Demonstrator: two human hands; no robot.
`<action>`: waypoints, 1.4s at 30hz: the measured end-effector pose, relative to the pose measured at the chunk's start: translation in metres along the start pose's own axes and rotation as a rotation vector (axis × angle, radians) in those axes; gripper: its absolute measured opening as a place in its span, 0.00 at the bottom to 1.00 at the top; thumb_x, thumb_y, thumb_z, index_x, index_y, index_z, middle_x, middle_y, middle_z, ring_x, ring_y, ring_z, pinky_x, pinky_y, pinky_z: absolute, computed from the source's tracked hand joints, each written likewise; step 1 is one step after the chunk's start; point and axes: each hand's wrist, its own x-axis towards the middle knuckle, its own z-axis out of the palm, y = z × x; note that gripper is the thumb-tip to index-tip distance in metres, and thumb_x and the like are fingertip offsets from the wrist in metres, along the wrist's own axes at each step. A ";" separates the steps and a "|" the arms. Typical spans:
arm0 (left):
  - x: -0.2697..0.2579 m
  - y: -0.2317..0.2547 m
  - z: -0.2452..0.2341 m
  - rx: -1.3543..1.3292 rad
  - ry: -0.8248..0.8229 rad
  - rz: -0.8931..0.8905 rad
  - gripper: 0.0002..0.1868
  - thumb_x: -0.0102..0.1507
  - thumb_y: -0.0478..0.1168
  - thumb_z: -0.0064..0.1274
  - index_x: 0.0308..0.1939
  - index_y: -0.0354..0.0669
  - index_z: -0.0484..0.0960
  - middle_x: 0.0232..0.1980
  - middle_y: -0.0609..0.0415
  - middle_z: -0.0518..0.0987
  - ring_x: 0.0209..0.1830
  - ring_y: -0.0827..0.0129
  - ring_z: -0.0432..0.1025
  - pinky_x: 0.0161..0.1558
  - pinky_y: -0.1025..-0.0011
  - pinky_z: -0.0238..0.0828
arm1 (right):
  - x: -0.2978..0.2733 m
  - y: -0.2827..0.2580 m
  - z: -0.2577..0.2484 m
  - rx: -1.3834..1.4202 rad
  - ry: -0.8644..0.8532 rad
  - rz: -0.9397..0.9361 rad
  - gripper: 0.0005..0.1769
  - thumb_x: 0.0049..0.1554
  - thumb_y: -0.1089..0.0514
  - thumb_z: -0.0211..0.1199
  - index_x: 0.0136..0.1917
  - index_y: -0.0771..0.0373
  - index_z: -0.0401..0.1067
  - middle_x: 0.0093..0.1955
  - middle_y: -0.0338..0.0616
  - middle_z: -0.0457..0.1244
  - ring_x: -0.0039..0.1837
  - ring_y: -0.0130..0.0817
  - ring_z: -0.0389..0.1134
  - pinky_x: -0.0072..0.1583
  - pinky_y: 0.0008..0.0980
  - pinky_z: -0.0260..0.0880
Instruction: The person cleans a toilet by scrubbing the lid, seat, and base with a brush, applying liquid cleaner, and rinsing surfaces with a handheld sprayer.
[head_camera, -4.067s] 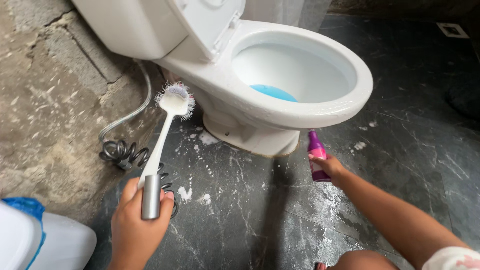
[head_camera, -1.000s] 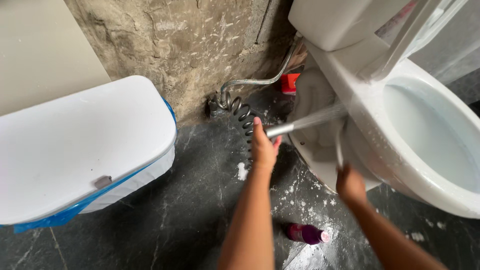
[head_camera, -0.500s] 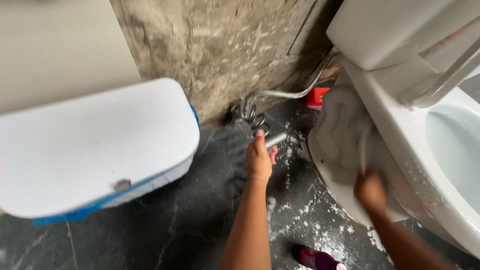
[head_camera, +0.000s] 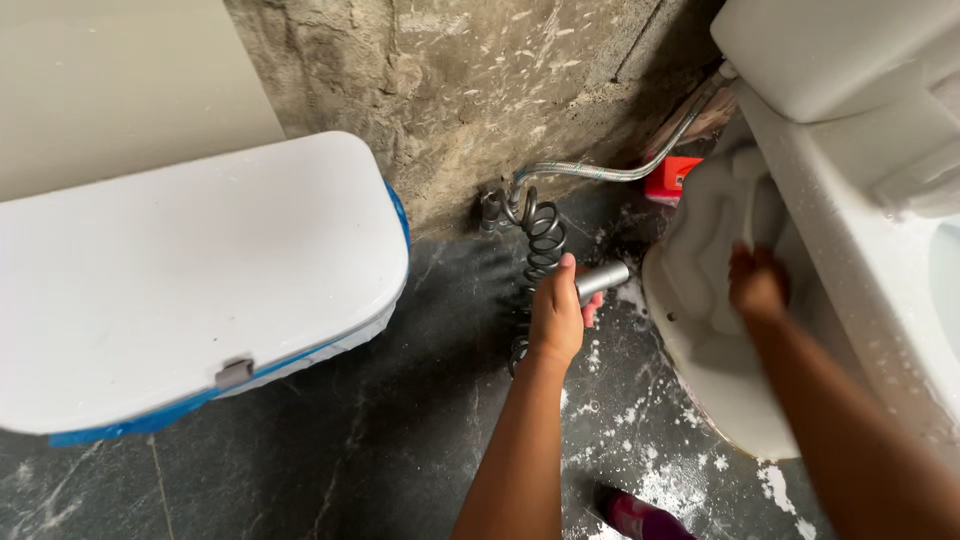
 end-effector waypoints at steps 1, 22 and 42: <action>0.002 0.001 0.000 -0.029 -0.014 -0.005 0.35 0.73 0.59 0.29 0.30 0.34 0.77 0.24 0.55 0.76 0.18 0.75 0.64 0.24 0.72 0.63 | -0.019 0.010 0.011 -0.006 -0.016 0.017 0.19 0.72 0.48 0.50 0.53 0.67 0.71 0.44 0.63 0.66 0.48 0.61 0.68 0.50 0.55 0.68; -0.012 0.000 0.038 0.444 -0.127 0.336 0.22 0.60 0.53 0.63 0.37 0.36 0.79 0.28 0.51 0.77 0.25 0.65 0.71 0.29 0.66 0.70 | -0.012 -0.002 0.022 -0.132 -0.180 -0.121 0.27 0.71 0.41 0.43 0.54 0.61 0.75 0.55 0.58 0.69 0.56 0.61 0.69 0.59 0.53 0.69; 0.019 0.000 0.057 0.835 -0.292 0.166 0.28 0.62 0.59 0.54 0.56 0.42 0.81 0.43 0.42 0.86 0.45 0.48 0.80 0.47 0.58 0.75 | -0.109 0.089 0.005 -0.127 -0.425 -0.043 0.21 0.67 0.45 0.49 0.61 0.62 0.69 0.54 0.57 0.68 0.57 0.55 0.70 0.62 0.53 0.67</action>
